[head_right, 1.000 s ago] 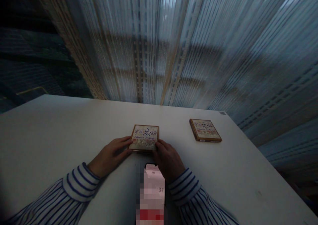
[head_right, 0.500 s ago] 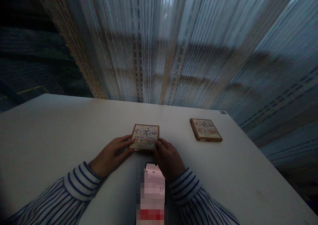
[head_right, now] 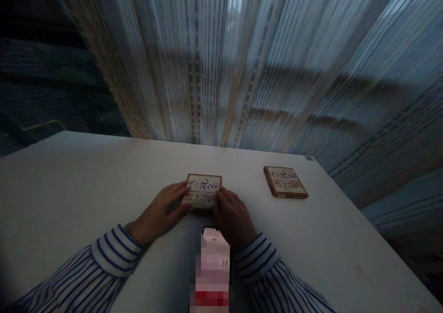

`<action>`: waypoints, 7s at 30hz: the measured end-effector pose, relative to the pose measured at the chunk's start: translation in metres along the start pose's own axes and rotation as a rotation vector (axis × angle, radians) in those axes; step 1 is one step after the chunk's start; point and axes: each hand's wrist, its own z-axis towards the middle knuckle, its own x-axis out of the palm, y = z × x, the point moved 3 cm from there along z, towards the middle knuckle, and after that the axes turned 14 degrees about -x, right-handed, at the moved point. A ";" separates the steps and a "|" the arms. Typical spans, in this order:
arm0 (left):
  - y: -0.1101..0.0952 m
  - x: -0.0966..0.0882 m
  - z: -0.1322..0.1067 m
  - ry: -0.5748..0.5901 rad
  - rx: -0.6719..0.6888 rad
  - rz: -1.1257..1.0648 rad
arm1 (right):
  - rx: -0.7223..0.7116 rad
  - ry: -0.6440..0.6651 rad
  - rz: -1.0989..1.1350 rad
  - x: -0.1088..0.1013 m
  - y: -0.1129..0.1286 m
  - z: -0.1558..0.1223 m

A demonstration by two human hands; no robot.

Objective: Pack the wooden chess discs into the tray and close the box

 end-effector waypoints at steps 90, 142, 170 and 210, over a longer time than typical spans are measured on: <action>0.005 0.010 0.025 0.123 -0.642 -0.747 | 0.274 0.273 -0.041 -0.004 -0.007 0.024; -0.011 0.017 0.017 0.083 -1.030 -1.279 | 0.309 0.216 0.002 -0.006 -0.007 0.021; -0.019 0.007 0.014 0.367 -0.901 -1.418 | 0.755 -0.308 1.332 0.003 -0.021 0.016; -0.013 0.009 0.008 0.359 -0.847 -1.499 | 0.716 -0.411 1.349 0.000 -0.023 0.015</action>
